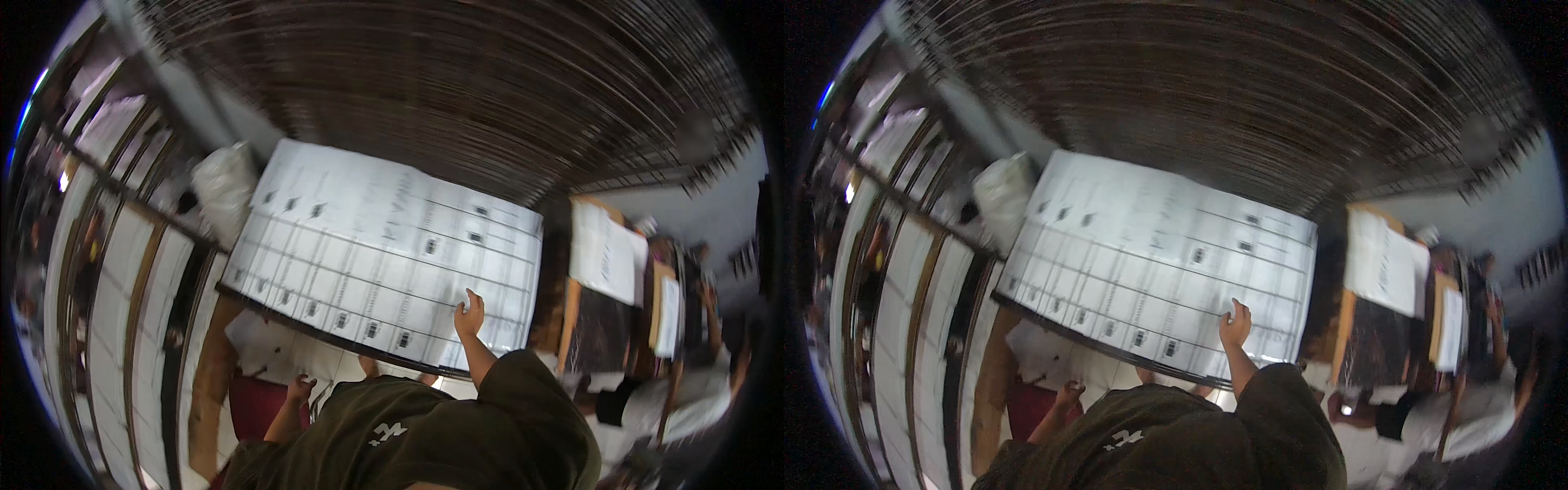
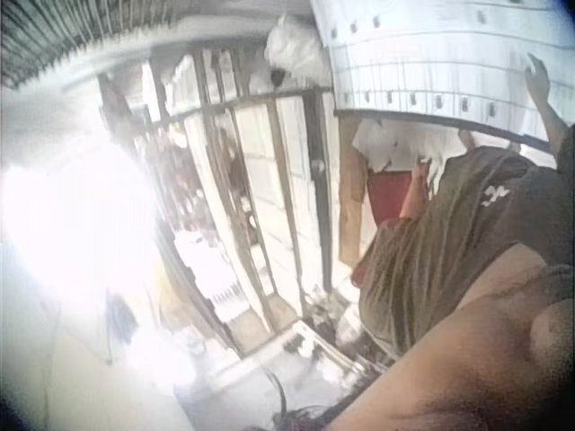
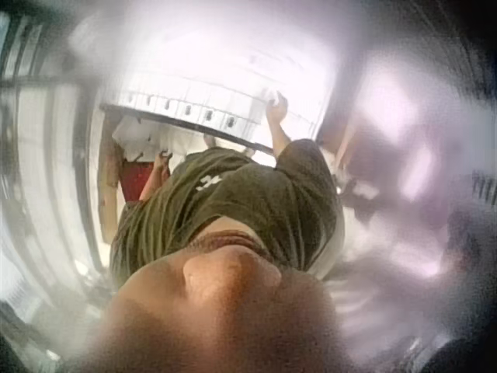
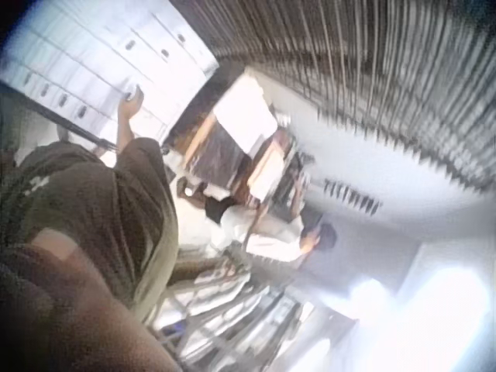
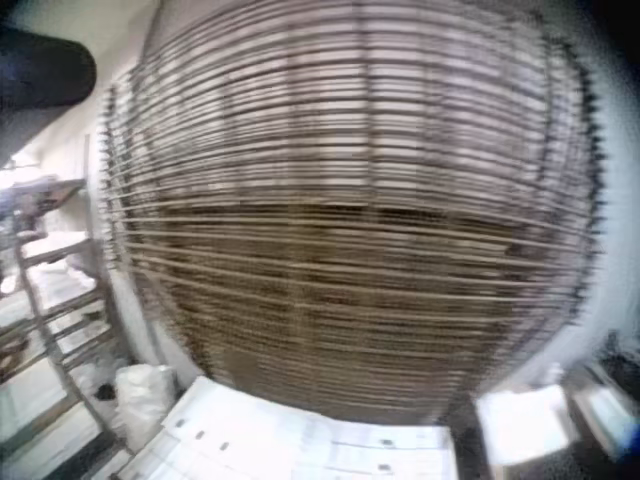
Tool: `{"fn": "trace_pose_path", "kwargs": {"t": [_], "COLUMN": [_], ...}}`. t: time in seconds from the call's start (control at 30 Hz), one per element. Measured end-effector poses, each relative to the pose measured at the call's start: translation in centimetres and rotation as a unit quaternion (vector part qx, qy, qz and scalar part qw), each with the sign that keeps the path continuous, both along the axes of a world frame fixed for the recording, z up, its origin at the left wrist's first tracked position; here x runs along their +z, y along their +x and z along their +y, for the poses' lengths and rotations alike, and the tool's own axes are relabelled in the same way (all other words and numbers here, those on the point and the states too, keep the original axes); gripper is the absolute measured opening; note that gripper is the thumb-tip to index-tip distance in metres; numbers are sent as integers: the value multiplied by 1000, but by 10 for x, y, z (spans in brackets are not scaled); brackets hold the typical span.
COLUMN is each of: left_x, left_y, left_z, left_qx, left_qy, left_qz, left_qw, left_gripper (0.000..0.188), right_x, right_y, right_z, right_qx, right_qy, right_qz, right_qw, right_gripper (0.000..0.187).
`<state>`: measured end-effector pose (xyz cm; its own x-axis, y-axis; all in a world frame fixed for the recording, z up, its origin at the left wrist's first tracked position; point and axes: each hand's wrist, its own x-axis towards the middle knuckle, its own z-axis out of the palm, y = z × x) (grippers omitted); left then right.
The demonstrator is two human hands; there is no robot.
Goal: The person repeatedly picks up individual white sheets from a table and places them onto a large stack on a nearby rack. The action is continuous and repetitive throughout the clip.
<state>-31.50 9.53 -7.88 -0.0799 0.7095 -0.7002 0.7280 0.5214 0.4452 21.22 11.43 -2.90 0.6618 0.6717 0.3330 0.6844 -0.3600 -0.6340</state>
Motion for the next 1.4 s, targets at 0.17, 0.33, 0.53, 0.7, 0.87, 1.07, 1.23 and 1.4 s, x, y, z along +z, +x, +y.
{"fn": "trace_pose_path", "kwargs": {"t": [0.17,0.33,0.53,0.7,0.87,1.07,1.23,1.4], "left_x": [-47,-38,9,5,-24,-41,-35,-38], "left_y": [21,86,156,190,178,161,148,119], "left_z": [12,37,26,7,-22,-55,-53,-36], "left_qx": [-146,-220,-253,-256,-267,-318,-398,-499], "left_qy": [-14,-42,3,9,0,28,79,35], "left_qz": [23,-10,-52,-34,-88,27,55,63], "left_qw": [989,975,966,966,960,947,912,863], "left_gripper": [65,64,58,56,56,57,51,35], "right_x": [34,56,55,43,40,48,-13,32], "right_y": [65,113,134,132,136,180,261,297], "right_z": [-113,-229,-313,-315,-322,-323,-335,-315], "right_qx": [-97,-347,-270,-269,-245,-291,-379,-353], "right_qy": [-132,-207,-278,-221,-190,-32,152,364], "right_qz": [-120,-74,114,128,102,59,149,403], "right_qw": [979,912,915,929,945,954,901,762], "right_gripper": [46,62,73,77,70,38,36,59]}}
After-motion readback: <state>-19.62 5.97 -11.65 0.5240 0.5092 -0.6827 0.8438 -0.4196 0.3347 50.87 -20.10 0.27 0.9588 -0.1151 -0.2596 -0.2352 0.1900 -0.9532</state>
